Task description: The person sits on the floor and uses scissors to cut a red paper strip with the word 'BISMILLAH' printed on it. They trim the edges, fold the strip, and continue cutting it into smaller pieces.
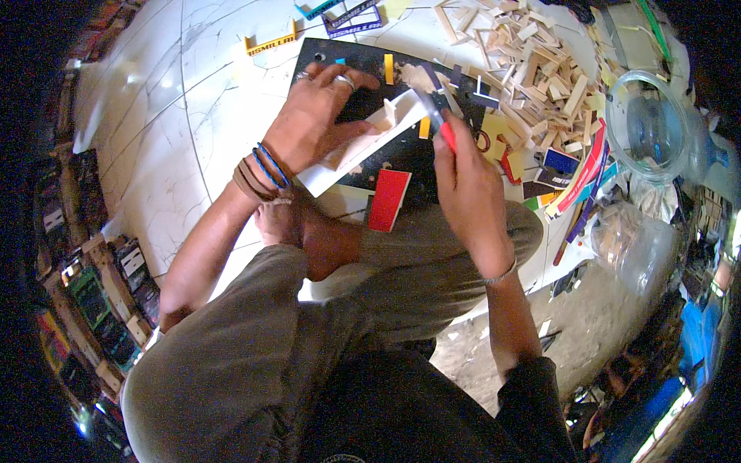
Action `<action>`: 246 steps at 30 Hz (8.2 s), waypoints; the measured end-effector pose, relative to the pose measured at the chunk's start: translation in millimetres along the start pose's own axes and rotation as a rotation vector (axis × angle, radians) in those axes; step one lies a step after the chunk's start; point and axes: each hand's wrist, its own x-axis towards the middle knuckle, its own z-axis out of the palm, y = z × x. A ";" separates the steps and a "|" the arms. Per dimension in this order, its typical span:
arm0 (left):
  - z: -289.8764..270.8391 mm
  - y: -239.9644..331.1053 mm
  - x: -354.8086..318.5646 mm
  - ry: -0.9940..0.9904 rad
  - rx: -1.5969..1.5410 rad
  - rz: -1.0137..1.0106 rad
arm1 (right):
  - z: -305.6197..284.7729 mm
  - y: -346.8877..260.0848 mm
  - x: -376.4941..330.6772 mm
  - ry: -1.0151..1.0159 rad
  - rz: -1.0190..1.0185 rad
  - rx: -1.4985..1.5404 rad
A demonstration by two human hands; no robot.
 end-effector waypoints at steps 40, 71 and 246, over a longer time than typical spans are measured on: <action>19.4 -33.7 18.3 -0.243 0.074 0.083 | 22.3 17.0 -27.9 -0.018 -0.166 -0.220; 29.8 -44.0 17.9 -0.252 0.084 0.062 | -1.4 8.3 -30.6 -0.223 -0.137 -0.422; -20.6 -56.6 -10.1 -0.117 0.018 0.254 | 16.0 -13.5 23.3 0.130 -0.324 -0.091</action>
